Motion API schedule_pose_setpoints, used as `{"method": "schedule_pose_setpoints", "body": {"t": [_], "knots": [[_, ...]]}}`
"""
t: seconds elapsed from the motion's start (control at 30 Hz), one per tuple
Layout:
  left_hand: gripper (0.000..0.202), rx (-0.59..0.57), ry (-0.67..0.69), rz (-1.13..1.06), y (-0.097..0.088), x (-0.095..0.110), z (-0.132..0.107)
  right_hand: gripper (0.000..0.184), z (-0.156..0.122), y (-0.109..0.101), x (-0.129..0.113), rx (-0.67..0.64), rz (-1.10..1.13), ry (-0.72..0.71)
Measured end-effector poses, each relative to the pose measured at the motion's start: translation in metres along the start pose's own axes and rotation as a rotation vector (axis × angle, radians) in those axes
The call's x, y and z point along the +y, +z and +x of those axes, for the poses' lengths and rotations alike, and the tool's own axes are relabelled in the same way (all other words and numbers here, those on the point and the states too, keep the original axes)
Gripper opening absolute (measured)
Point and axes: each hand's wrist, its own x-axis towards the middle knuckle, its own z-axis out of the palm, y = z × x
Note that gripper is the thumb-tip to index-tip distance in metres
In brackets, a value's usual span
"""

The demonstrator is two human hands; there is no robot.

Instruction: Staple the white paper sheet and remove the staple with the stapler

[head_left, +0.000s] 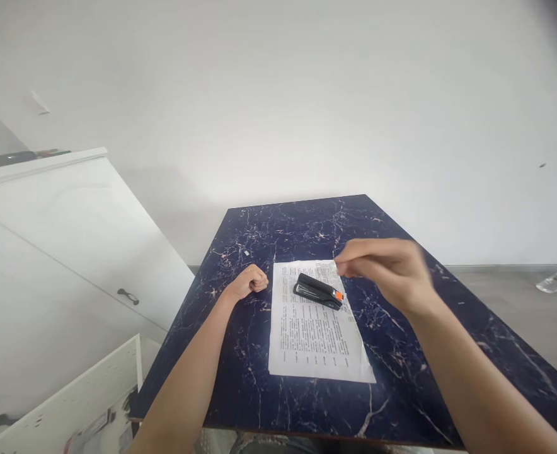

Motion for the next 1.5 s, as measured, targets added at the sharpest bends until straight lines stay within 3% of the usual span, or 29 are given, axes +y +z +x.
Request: {"method": "schedule_pose_setpoints", "body": {"t": [0.07, 0.13, 0.23, 0.3, 0.4, 0.5, 0.53, 0.57, 0.67, 0.77, 0.83, 1.07, 1.27, 1.4, 1.5], "knots": [[0.046, 0.008, -0.008, -0.005, 0.001, 0.001, 0.0, 0.037, 0.001, -0.001, 0.012, -0.177, -0.093, 0.109], [0.047, 0.033, -0.016, -0.008, 0.001, 0.003, -0.001, 0.059, 0.001, 0.003, 0.029, -0.388, -0.198, 0.216], [0.045, 0.12, -0.017, -0.007, 0.004, 0.004, 0.002, 0.082, 0.001, 0.022, 0.05, -0.549, -0.259, 0.284], [0.045, 0.251, 0.02, -0.006, 0.012, 0.003, 0.006, 0.067, 0.002, 0.037, 0.056, -0.554, -0.296, 0.296], [0.042, 0.547, 0.124, -0.011, 0.035, -0.003, 0.015, 0.036, 0.005, 0.058, 0.061, -0.501, -0.354, 0.288], [0.033, 0.834, 0.193, 0.054, 0.069, -0.008, 0.022, 0.039, 0.004, 0.07, 0.071, -0.413, -0.303, 0.241], [0.03, 0.949, 0.216, 0.179, 0.08, -0.009, 0.023, 0.041, 0.002, 0.072, 0.075, -0.378, -0.263, 0.225], [0.026, 0.971, 0.221, 0.307, 0.09, -0.009, 0.023, 0.042, -0.001, 0.074, 0.08, -0.341, -0.215, 0.212], [0.022, 0.948, 0.192, 0.511, 0.106, -0.011, 0.025, 0.044, -0.008, 0.079, 0.093, -0.23, -0.06, 0.203], [0.027, 0.924, 0.134, 0.484, 0.106, -0.017, 0.027, 0.034, -0.011, 0.082, 0.102, -0.098, 0.059, 0.265], [0.03, 0.903, 0.121, 0.454, 0.102, -0.022, 0.028, 0.039, -0.011, 0.082, 0.104, -0.055, 0.085, 0.281], [0.029, 0.847, 0.108, 0.506, 0.095, -0.026, 0.028, 0.035, -0.011, 0.072, 0.109, -0.262, 0.041, 0.083], [0.029, 0.807, 0.083, 0.562, 0.09, -0.024, 0.03, 0.026, -0.012, 0.076, 0.115, -0.238, 0.058, 0.048], [0.028, 0.819, 0.103, 0.531, 0.088, -0.026, 0.03, 0.029, -0.011, 0.075, 0.12, -0.234, 0.148, 0.083], [0.028, 0.823, 0.115, 0.485, 0.087, -0.026, 0.031, 0.03, -0.011, 0.074, 0.127, -0.149, 0.259, 0.153]]}}
